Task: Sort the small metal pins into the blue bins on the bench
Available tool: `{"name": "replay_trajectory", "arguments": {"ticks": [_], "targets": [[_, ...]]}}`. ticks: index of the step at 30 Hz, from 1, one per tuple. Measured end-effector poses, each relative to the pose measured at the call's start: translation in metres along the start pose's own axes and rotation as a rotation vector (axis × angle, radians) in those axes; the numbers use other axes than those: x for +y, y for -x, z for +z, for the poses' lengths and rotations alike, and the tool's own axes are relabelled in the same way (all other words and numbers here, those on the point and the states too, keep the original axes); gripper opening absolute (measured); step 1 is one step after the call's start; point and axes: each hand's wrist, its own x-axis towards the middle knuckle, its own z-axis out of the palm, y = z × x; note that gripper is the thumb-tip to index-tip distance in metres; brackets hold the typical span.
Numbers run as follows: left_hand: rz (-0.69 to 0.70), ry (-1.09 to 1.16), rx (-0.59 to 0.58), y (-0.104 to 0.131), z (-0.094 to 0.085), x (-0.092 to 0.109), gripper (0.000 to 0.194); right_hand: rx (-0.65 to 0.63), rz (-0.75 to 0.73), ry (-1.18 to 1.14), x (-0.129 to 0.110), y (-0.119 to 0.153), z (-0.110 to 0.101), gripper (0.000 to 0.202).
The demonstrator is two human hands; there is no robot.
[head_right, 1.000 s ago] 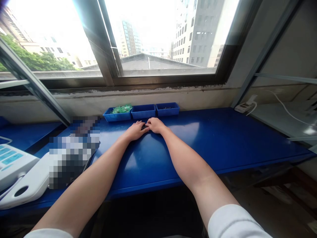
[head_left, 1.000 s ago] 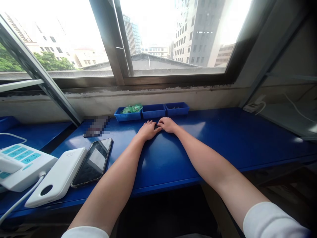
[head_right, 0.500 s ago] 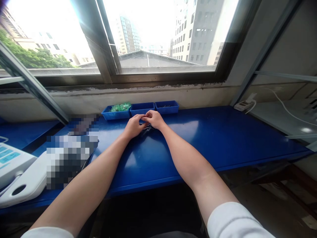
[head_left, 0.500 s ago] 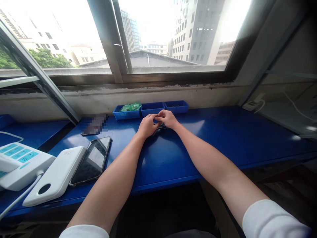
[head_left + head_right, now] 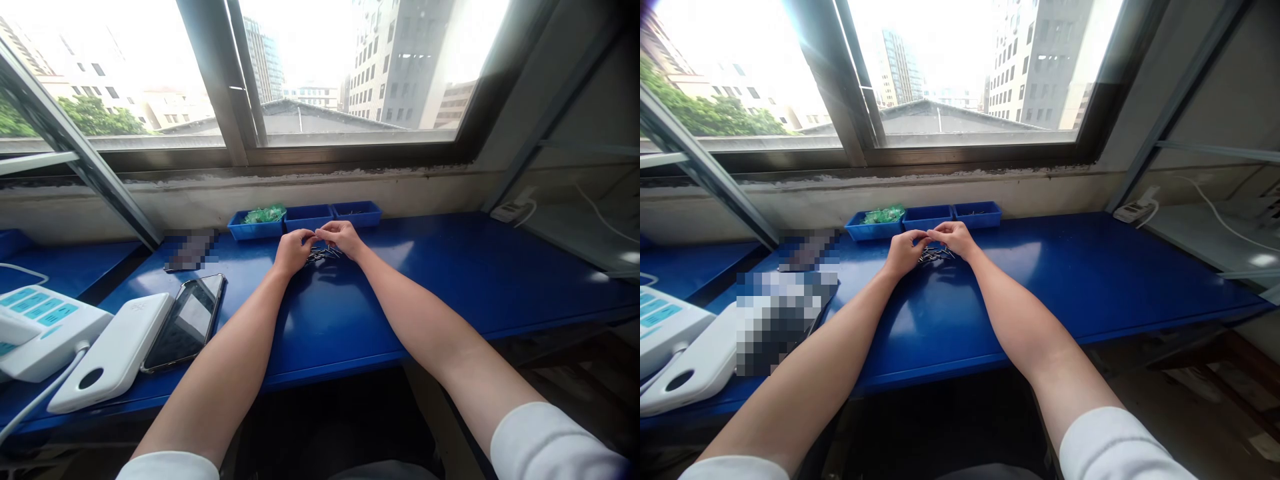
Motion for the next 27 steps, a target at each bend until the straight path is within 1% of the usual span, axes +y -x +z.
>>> {"name": "replay_trajectory", "arguments": {"ticks": [6, 11, 16, 20, 24, 27], "targets": [[-0.031, -0.077, 0.009, 0.0001, -0.0008, -0.0018, 0.023, -0.012, -0.029, 0.062, 0.0004, 0.0002, -0.0029, 0.035], [-0.08, -0.121, -0.026, 0.0, -0.0028, 0.0004, 0.026, -0.024, -0.021, 0.097, -0.0032, 0.0009, -0.0012, 0.038], [-0.075, -0.13, -0.037, 0.0001, -0.0026, -0.0016, 0.028, -0.013, -0.001, 0.067, -0.0035, 0.0007, -0.0008, 0.04], [-0.044, -0.125, -0.027, 0.0005, -0.0022, -0.0048, 0.028, -0.063, -0.017, 0.046, 0.0019, -0.002, -0.0024, 0.041], [-0.037, -0.139, -0.007, 0.0006, -0.0021, -0.0057, 0.028, -0.084, -0.025, 0.12, 0.0032, -0.0024, -0.0029, 0.043], [-0.061, -0.177, -0.007, 0.0004, -0.0026, -0.0048, 0.029, -0.082, -0.044, 0.17, 0.0012, -0.002, -0.0021, 0.044]]}}
